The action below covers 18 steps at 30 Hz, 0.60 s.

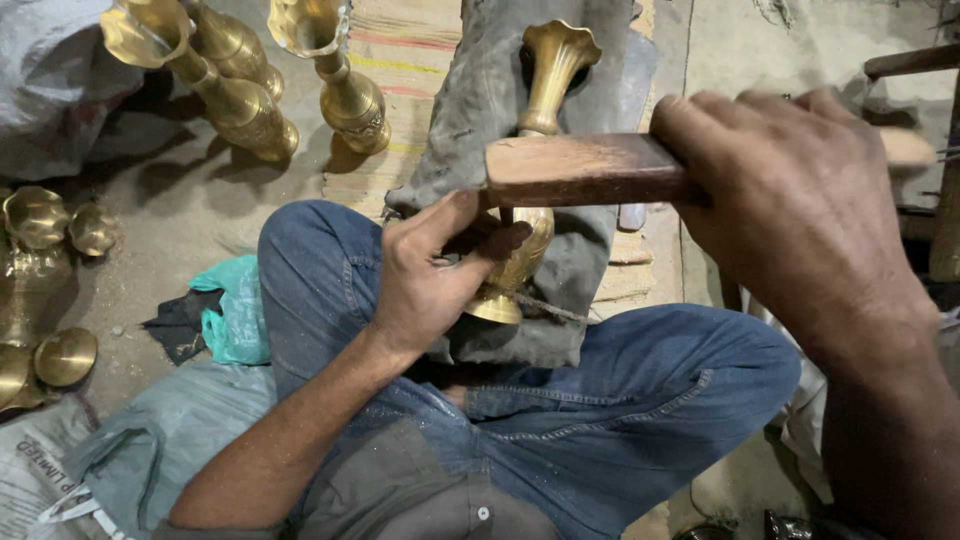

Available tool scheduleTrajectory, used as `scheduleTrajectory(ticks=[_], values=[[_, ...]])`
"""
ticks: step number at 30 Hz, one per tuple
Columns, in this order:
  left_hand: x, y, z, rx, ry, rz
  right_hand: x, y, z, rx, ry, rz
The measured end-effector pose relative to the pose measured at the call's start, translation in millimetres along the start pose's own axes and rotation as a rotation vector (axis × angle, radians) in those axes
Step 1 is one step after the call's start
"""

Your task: The person sits cross-legged on the floor with a brass vase resting on a sandbag on their lap. They hold a chisel against the vase surface and strike it with a wooden mallet to carve decorative patterns, repositioning the chisel and rotating the vase as they work around it.

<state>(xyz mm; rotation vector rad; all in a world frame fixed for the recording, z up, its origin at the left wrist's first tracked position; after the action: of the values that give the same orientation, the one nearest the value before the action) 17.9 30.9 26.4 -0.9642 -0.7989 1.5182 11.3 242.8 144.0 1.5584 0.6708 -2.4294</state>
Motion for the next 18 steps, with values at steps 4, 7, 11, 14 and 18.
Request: scheduleTrajectory(ticks=[4, 7, 11, 14, 18], values=[[-2, -1, 1, -0.030, -0.021, 0.014, 1, 0, 1, 0.017, 0.063, 0.012], [-1, -2, 3, -0.032, -0.003, 0.001, 1, -6, 2, 0.111, 0.151, -0.021], [-1, -3, 1, -0.027, -0.015, -0.001, 8, -7, 0, 0.171, 0.303, 0.025], [-2, -4, -2, 0.013, -0.013, 0.049, -2, -1, 3, 0.017, 0.105, -0.030], [-1, -2, -3, 0.013, -0.011, 0.031, 4, -7, -4, 0.163, 0.193, 0.087]])
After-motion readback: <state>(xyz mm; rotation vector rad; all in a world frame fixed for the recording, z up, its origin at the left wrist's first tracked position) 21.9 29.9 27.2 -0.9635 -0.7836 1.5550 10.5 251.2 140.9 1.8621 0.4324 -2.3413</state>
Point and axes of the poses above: each hand's wrist, its own z-axis towards the middle knuckle, its own x-axis out of the palm, y = z × x, the point moved 5 cm from there along z, towards the middle knuckle, and after that the axes turned 14 degrees about -y, right-handed, at the moved point
